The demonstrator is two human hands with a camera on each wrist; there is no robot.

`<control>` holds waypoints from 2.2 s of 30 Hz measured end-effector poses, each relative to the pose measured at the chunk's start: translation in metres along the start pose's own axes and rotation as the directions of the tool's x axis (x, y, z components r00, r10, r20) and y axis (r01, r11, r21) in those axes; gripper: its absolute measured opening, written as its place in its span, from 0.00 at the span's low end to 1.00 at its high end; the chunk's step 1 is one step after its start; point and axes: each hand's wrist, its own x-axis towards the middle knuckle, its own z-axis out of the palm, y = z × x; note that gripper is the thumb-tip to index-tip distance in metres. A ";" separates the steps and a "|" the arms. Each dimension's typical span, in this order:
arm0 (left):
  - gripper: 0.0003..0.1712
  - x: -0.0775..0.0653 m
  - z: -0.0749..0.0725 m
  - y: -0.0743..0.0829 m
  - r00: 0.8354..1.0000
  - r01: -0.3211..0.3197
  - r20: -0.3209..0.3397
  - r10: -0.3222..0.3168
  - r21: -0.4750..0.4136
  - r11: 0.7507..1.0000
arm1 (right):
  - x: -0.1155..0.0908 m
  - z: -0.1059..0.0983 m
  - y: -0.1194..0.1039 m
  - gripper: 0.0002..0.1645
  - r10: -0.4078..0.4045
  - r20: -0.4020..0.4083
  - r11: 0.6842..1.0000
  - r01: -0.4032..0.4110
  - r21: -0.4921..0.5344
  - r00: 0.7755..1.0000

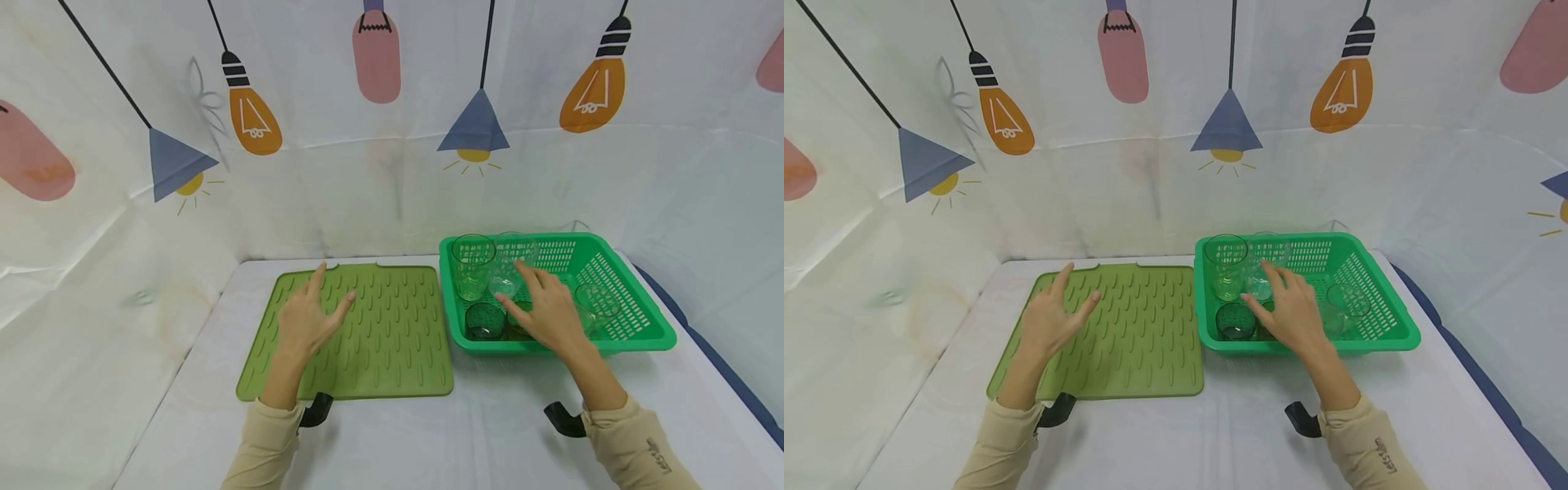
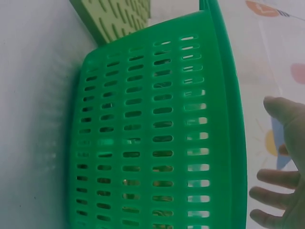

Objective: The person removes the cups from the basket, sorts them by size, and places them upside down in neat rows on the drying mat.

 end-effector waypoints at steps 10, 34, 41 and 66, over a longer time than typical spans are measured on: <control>0.41 -0.003 0.005 0.000 1.000 0.001 0.012 -0.001 -0.070 0.998 | 0.001 0.003 -0.004 0.39 0.079 0.171 0.988 -0.100 0.117 0.982; 0.26 -0.005 0.006 0.016 0.989 -0.048 0.055 0.135 -0.757 0.652 | 0.011 0.027 -0.002 0.53 -0.022 0.538 0.969 -0.114 0.218 0.843; 0.27 -0.006 -0.003 0.028 0.986 -0.057 0.050 0.158 -0.794 0.605 | 0.010 0.033 -0.003 0.55 -0.042 0.588 0.966 -0.117 0.229 0.808; 0.28 -0.008 0.003 0.033 0.985 -0.023 0.076 0.152 -0.826 0.563 | 0.026 0.028 -0.017 0.47 0.063 0.746 0.984 -0.166 0.065 0.663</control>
